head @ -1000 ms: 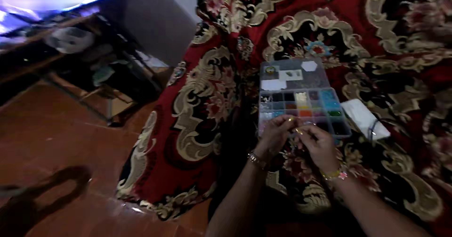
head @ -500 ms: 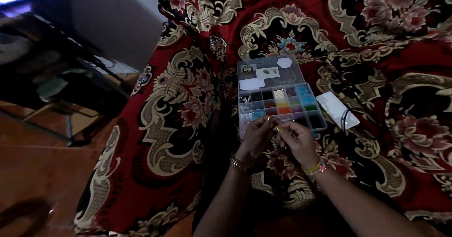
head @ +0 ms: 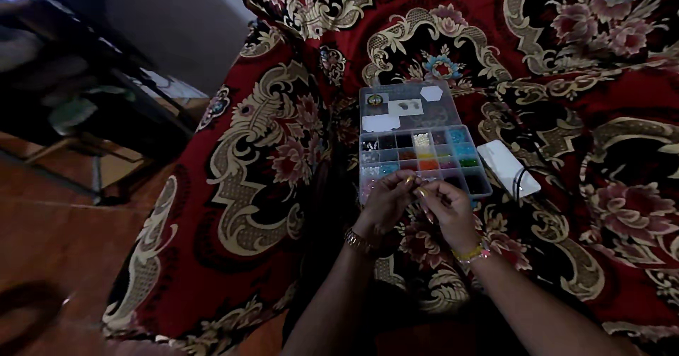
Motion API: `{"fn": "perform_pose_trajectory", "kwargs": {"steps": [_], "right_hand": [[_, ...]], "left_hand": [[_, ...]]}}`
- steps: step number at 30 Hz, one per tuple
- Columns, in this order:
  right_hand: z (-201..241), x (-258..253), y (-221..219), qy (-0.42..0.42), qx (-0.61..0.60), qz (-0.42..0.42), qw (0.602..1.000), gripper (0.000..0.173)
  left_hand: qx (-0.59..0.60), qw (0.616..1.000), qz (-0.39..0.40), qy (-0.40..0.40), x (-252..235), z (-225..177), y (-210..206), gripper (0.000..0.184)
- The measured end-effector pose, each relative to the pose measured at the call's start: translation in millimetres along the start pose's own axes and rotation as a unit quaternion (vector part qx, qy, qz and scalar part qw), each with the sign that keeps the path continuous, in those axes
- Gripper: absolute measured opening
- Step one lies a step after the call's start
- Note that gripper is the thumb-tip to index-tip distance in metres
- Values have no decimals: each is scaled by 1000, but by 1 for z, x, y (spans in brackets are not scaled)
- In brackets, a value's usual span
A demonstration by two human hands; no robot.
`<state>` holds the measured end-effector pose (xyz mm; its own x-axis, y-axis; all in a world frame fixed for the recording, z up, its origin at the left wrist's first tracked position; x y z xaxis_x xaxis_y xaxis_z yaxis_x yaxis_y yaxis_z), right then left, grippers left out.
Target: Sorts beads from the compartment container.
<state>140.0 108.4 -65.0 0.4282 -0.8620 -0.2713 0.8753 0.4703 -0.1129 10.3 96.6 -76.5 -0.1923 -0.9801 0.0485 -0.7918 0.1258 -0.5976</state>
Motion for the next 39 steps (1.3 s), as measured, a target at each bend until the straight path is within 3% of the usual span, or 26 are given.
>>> {"fn": "perform_pose_trajectory", "kwargs": {"steps": [39], "right_hand": [[-6, 0, -2, -51, -27, -4, 998, 13]], "left_hand": [[-64, 998, 29, 2, -2, -2, 7, 17]]}}
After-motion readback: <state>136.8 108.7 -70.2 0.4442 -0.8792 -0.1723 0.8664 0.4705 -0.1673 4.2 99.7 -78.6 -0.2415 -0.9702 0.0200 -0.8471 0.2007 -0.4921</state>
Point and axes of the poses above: each hand's wrist, its own x-axis away from the middle knuckle, its own y-axis out of the back of the hand, z = x × y, the point moved 7 cm from there along -x, towards the middle knuckle, and after that the axes turned 11 degrees about z, right-handed, at the moved point
